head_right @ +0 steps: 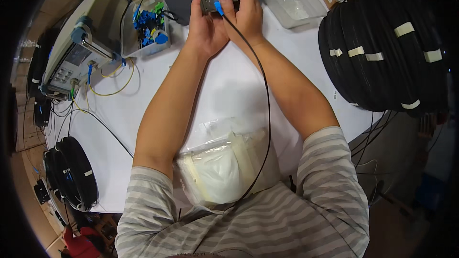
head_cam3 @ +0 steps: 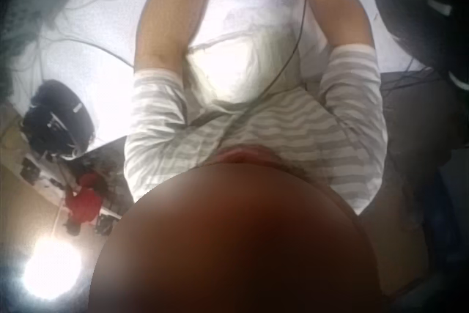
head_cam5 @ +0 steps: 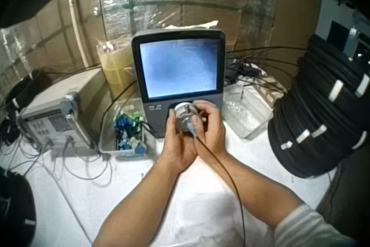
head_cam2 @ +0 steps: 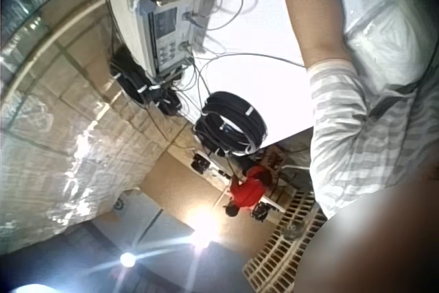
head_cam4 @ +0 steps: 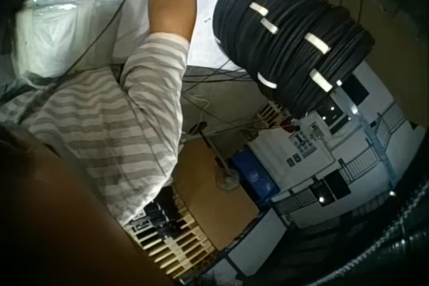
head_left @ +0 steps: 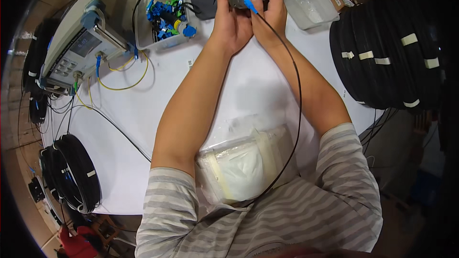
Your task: Inspecting the end face of an optical fiber connector using a digital inspection microscope and cleaning it with an inspection tool.
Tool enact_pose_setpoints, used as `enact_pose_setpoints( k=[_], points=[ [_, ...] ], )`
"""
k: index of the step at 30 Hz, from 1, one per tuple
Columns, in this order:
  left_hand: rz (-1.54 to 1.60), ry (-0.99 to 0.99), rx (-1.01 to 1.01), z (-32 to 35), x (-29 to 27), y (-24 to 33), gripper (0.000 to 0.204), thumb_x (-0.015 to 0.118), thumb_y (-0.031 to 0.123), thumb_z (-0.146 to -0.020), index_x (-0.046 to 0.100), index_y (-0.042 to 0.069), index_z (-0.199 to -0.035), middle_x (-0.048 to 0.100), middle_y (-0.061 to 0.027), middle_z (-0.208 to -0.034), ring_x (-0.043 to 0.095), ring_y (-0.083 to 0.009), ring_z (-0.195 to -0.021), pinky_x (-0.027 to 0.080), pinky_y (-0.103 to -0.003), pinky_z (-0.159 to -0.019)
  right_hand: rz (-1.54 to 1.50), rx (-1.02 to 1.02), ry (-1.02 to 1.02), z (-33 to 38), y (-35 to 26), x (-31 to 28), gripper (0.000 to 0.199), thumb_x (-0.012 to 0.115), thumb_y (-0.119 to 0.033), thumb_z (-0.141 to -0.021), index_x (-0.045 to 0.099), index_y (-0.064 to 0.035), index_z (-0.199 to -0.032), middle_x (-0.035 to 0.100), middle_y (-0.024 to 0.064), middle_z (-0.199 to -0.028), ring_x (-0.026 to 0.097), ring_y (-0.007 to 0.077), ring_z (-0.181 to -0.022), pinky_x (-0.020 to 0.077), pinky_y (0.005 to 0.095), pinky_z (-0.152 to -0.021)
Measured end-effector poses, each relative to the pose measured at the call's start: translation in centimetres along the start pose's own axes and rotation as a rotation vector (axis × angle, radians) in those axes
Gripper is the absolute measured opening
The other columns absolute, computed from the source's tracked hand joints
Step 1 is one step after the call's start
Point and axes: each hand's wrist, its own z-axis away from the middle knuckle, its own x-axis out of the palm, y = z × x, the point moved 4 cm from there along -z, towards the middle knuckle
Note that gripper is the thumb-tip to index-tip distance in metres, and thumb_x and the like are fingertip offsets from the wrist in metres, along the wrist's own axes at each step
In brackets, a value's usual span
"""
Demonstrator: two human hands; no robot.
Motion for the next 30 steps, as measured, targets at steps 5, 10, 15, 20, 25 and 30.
enact_pose_setpoints(
  k=[5, 10, 15, 20, 25, 30],
  points=[
    [0.013, -0.057, -0.066, 0.5, -0.1, 0.5, 0.076, 0.05, 0.073, -0.095, 0.058, 0.007, -0.132, 0.066, -0.0106, -0.126, 0.063, -0.0282, -0.118, 0.048, -0.043, -0.107, 0.013, -0.03, -0.008, -0.2, -0.4, 0.2, 0.032, 0.064, -0.028, -0.1, 0.059, -0.0018, -0.119, 0.066, 0.013, -0.12, 0.065, 0.0277, -0.099, 0.0522, 0.0356, -0.086],
    [0.105, -0.063, -0.073, 0.8, 0.4, 0.5, 0.073, 0.048, 0.071, -0.097, 0.057, 0.007, -0.132, 0.065, -0.0097, -0.128, 0.062, -0.0247, -0.12, 0.045, -0.04, -0.111, -0.009, 0.024, -0.041, -0.1, -0.6, 0.2, 0.03, 0.064, -0.022, -0.101, 0.057, -0.0005, -0.121, 0.064, 0.014, -0.127, 0.063, 0.0241, -0.1, 0.0513, 0.0342, -0.089],
    [0.013, 0.009, -0.073, 1.2, 0.9, 0.4, 0.077, 0.044, 0.076, -0.095, 0.06, 0.009, -0.129, 0.067, -0.0091, -0.125, 0.063, -0.0254, -0.118, 0.046, -0.043, -0.108, 0.008, 0.002, -0.034, -0.1, -0.8, -0.2, 0.029, 0.063, -0.021, -0.102, 0.057, -0.0004, -0.121, 0.064, 0.0148, -0.126, 0.064, 0.025, -0.1, 0.0517, 0.0342, -0.088],
    [0.031, 0.0, -0.1, 1.2, 0.3, 0.6, 0.071, 0.05, 0.073, -0.095, 0.061, 0.01, -0.127, 0.068, -0.0081, -0.121, 0.064, -0.0242, -0.115, 0.049, -0.042, -0.105, 0.001, -0.01, -0.048, -0.1, -0.6, -0.1, 0.027, 0.063, -0.021, -0.102, 0.058, -0.0001, -0.118, 0.064, 0.0151, -0.122, 0.065, 0.0261, -0.102, 0.052, 0.0351, -0.089],
    [0.068, 0.026, -0.047, 1.1, -0.2, 0.5, 0.068, 0.049, 0.071, -0.097, 0.062, 0.012, -0.127, 0.068, -0.0098, -0.123, 0.064, -0.0255, -0.117, 0.048, -0.043, -0.106, -0.022, 0.018, -0.04, -0.4, -1.1, 0.0, 0.025, 0.066, -0.023, -0.099, 0.063, -0.0006, -0.109, 0.065, 0.0178, -0.114, 0.066, 0.0336, -0.102, 0.053, 0.0396, -0.087],
    [0.083, -0.059, -0.11, 1.2, 0.0, 0.4, 0.063, 0.051, 0.068, -0.098, 0.058, 0.013, -0.127, 0.065, -0.0052, -0.12, 0.063, -0.0205, -0.115, 0.048, -0.038, -0.107, 0.03, 0.002, -0.042, -0.5, -1.3, -0.1, 0.017, 0.065, -0.017, -0.098, 0.067, -0.0013, -0.106, 0.07, 0.0139, -0.111, 0.067, 0.0327, -0.102, 0.0528, 0.0398, -0.089]
  ],
)
